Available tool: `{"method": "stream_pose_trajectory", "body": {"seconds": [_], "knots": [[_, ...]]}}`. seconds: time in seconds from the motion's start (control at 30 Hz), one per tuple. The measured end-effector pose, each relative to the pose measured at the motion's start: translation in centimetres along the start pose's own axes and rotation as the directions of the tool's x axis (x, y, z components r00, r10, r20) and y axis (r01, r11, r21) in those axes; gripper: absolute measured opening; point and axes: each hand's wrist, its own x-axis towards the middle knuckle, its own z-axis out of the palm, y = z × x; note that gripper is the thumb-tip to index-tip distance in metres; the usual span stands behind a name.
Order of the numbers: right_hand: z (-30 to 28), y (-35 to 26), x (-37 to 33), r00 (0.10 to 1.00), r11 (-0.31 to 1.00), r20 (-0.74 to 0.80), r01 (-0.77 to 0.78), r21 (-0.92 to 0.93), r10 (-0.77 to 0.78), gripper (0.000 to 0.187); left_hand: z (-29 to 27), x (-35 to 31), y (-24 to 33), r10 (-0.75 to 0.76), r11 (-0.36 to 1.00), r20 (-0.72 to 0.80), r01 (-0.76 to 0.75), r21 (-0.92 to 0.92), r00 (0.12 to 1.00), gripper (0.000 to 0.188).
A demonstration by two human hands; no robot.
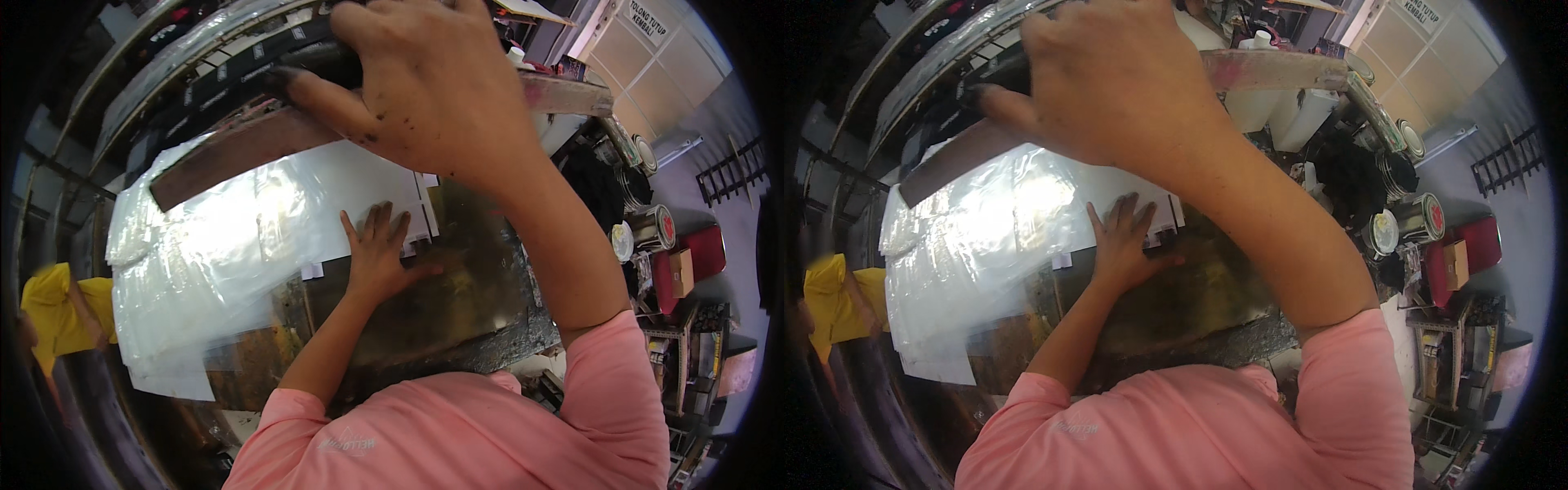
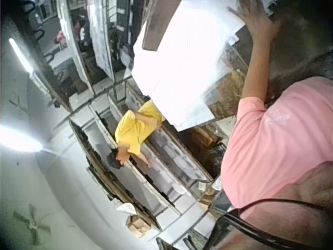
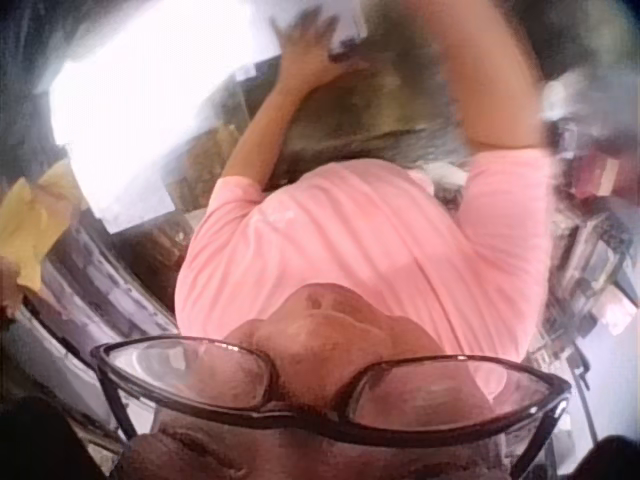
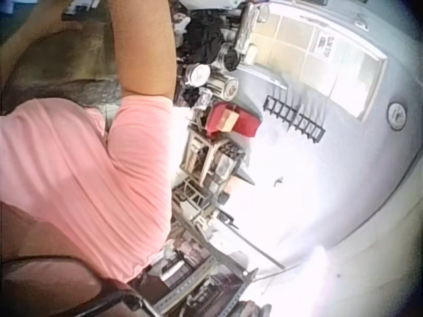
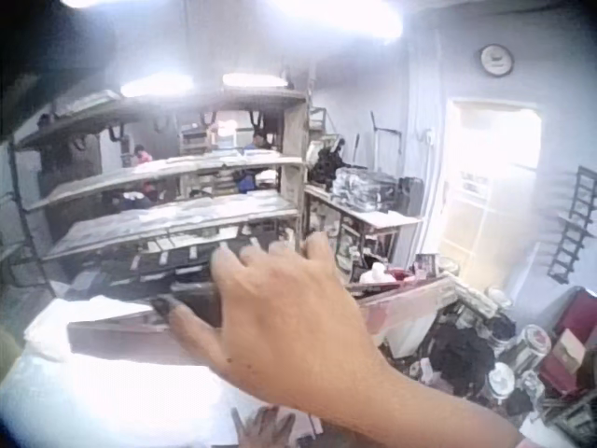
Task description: The person performs manual screen printing on plastic envelopes, lowering a screen frame and using a squeegee to apply ink, then lifting the screen to allow another person to swap the printed item for a new one.
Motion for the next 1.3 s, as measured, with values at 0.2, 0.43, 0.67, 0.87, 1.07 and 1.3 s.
{"method": "stream_pose_trajectory", "body": {"seconds": [0.2, 0.43, 0.67, 0.87, 1.07, 1.3], "knots": [[-3.0, -1.6, 2.2, 0.969, 0.988, 0.203, -0.121, -0.098, 0.139, 0.06, 0.0, -0.4, 0.0, 0.034, 0.998, -0.035, -0.035, -0.048, 0.999, 0.106], [-2.8, -2.8, 2.0, 0.984, 0.995, 0.147, -0.096, -0.028, 0.099, 0.056, 0.5, -1.4, -1.2, 0.081, 0.99, -0.16, -0.098, -0.101, 0.984, 0.103], [-0.3, -1.0, -1.4, 0.985, 0.994, 0.169, -0.002, -0.106, 0.02, 0.055, -11.9, -4.5, -7.8, -0.544, 0.421, -0.241, 0.013, -0.907, 0.803, 0.076], [6.0, 0.5, -12.7, 0.862, 0.996, 0.501, 0.053, 0.069, -0.081, 0.05, -12.6, -10.9, -4.8, -0.61, 0.49, -0.067, 0.309, -0.815, 0.789, 0.085], [9.2, -4.0, -21.6, 0.788, 0.997, 0.615, -0.025, 0.073, -0.025, 0.032, -5.5, -15.6, -7.8, -0.466, 0.876, -0.21, 0.416, -0.242, 0.86, 0.104], [14.3, -2.4, -18.0, 0.838, 0.999, 0.545, 0.006, -0.033, 0.013, 0.031, -5.7, -15.7, -7.5, -0.522, 0.843, -0.132, 0.485, -0.234, 0.843, 0.109]]}}
